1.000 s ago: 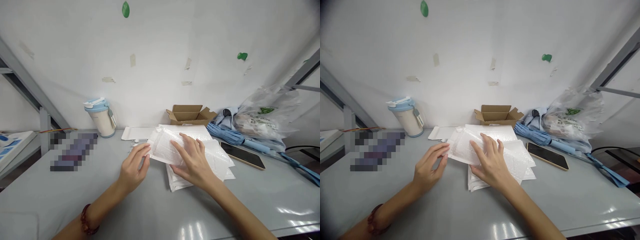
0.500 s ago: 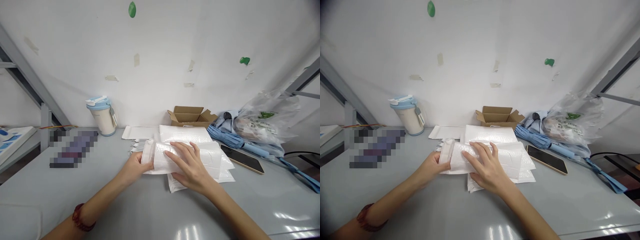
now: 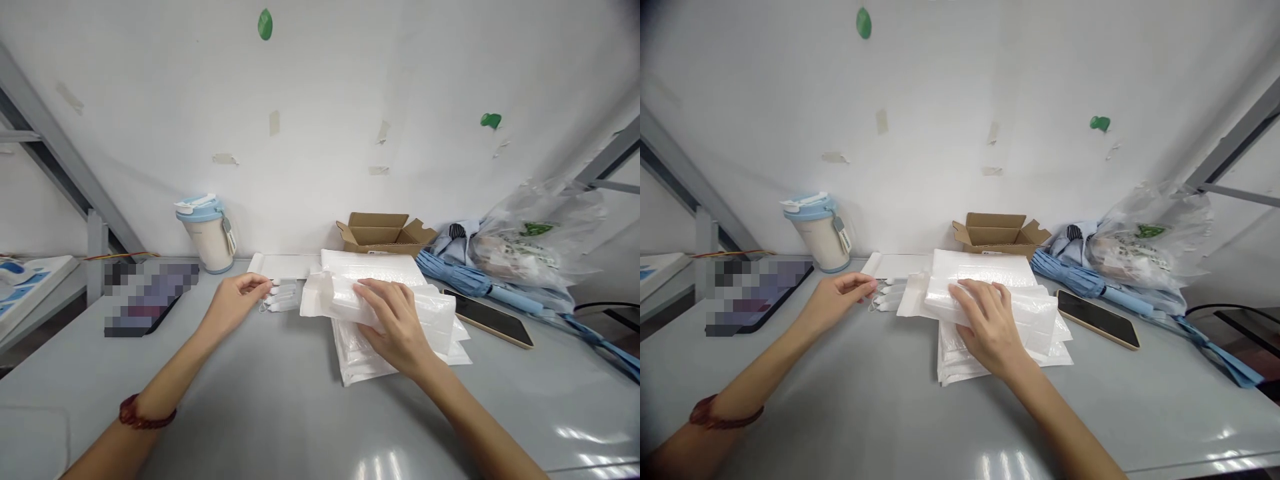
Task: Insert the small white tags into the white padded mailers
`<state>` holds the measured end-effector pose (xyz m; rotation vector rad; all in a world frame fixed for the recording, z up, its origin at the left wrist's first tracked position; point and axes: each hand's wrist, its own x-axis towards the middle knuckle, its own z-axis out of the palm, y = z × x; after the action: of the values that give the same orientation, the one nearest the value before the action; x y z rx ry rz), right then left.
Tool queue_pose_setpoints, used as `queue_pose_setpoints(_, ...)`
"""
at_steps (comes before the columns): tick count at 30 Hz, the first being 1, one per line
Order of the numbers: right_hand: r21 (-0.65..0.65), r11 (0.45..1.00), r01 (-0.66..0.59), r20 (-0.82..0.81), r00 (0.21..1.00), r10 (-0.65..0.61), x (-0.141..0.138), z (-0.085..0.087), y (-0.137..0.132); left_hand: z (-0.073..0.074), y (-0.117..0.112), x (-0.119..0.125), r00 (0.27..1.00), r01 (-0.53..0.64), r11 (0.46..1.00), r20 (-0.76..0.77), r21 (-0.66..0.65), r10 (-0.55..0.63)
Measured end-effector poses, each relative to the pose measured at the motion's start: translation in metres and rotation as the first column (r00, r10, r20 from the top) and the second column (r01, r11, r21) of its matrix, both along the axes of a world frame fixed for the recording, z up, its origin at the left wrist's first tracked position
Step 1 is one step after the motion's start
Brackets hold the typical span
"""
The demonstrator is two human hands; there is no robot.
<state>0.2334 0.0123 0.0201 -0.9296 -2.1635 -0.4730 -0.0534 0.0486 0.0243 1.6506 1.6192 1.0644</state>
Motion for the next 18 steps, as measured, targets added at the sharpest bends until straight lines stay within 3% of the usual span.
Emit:
queue_pose_setpoints(3, 0.005, 1.000, -0.002, -0.013, 1.000, 0.002, 0.000, -0.001, 0.001, -0.006, 0.011, -0.020, 0.938, 0.068, 0.997, -0.341, 0.032, -0.053)
queue_pose_setpoints(5, 0.005, 1.000, 0.002, -0.015, 1.000, -0.001, 0.000, -0.001, 0.002, -0.011, 0.016, -0.026, 0.898, 0.141, 0.990, -0.420, -0.013, -0.133)
queue_pose_setpoints(8, 0.003, 1.000, 0.002, -0.022, 1.000, -0.001, 0.000, -0.002, 0.002, -0.016, 0.017, -0.028, 0.881, 0.175, 0.981, -0.431, -0.082, -0.194)
queue_pose_setpoints(11, 0.000, 1.000, -0.008, -0.023, 1.000, 0.008, 0.000, -0.002, 0.002, -0.016, 0.015, -0.024, 0.887, 0.191, 0.979, -0.416, -0.068, -0.201)
queue_pose_setpoints(15, 0.002, 1.000, 0.009, -0.016, 1.000, -0.009, -0.001, -0.002, 0.001, -0.006, 0.010, -0.020, 0.916, 0.208, 0.978, -0.346, -0.016, -0.201)
queue_pose_setpoints(18, 0.035, 0.998, 0.045, 0.017, 0.999, -0.045, -0.001, -0.002, 0.001, 0.005, 0.007, -0.020, 0.963, 0.143, 0.989, -0.236, 0.046, -0.128)
